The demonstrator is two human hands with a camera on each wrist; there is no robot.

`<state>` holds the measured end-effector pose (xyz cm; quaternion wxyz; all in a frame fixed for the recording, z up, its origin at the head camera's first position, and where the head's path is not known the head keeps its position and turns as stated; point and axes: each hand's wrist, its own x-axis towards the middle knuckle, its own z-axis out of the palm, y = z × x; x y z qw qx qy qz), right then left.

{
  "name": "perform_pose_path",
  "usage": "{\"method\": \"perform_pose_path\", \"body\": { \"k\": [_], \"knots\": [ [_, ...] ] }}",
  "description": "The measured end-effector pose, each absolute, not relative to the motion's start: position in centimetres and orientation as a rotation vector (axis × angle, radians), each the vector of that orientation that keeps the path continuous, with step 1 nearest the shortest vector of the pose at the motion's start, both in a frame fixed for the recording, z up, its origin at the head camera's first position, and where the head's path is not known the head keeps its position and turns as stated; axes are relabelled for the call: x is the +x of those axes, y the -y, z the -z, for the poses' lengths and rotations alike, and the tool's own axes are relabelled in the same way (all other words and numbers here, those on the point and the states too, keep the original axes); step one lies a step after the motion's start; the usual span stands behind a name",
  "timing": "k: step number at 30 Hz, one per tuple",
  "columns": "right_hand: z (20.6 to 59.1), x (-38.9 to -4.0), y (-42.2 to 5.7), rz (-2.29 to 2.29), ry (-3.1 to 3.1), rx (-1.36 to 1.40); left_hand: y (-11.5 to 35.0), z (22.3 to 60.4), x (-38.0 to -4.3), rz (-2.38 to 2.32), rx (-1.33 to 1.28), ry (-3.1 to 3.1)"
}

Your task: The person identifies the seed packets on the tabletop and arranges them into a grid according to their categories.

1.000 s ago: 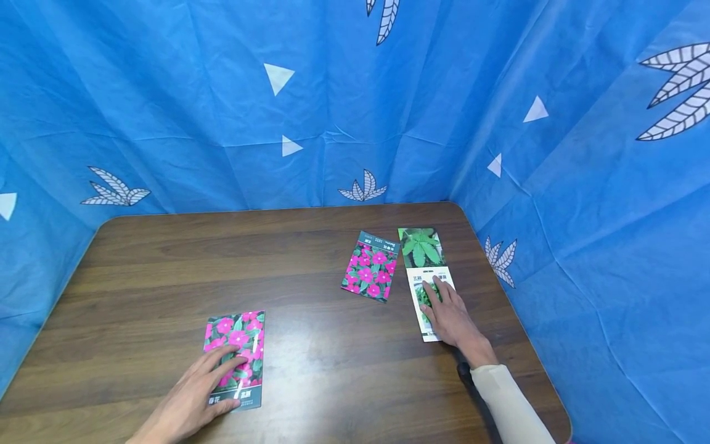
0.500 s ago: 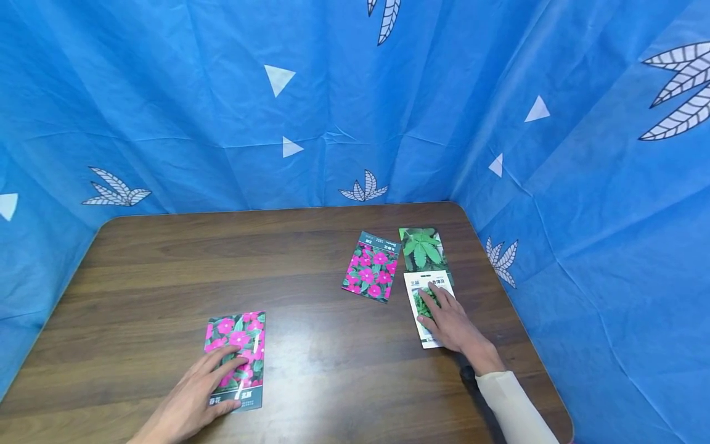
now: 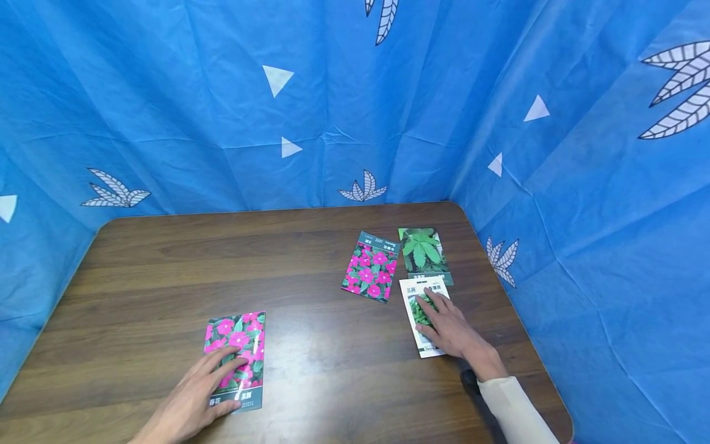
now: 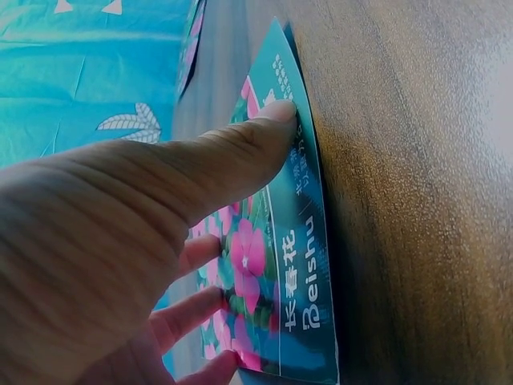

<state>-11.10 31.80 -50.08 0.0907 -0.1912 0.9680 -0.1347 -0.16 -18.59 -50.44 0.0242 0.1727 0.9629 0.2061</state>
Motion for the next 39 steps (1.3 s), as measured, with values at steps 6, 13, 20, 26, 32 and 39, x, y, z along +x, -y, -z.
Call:
{"method": "perform_pose_path", "body": {
  "k": [6, 13, 20, 26, 32, 39],
  "knots": [
    [50.0, -11.0, -31.6, 0.400, -2.840, -0.580, 18.5, 50.5, -0.2, -0.636, 0.526, -2.979],
    [49.9, -11.1, -31.3, 0.377, -2.824, -0.550, 18.5, 50.6, -0.2, -0.644, 0.528, -2.984],
    [49.7, -10.8, -30.8, 0.326, -2.843, -0.530, 18.5, 50.7, -0.1, -0.644, 0.532, -2.992],
    [49.6, -10.5, -30.4, 0.316, -2.853, -0.552, 18.4, 50.6, -0.1, -0.640, 0.517, -2.979],
    [49.2, -10.3, -30.1, 0.283, -2.819, -0.550, 18.3, 50.5, -0.1, -0.644, 0.501, -2.960],
    [48.5, -10.1, -29.6, 0.321, -2.733, -0.574, 18.4, 50.4, -0.1, -0.619, 0.494, -2.962]
  ]
}}
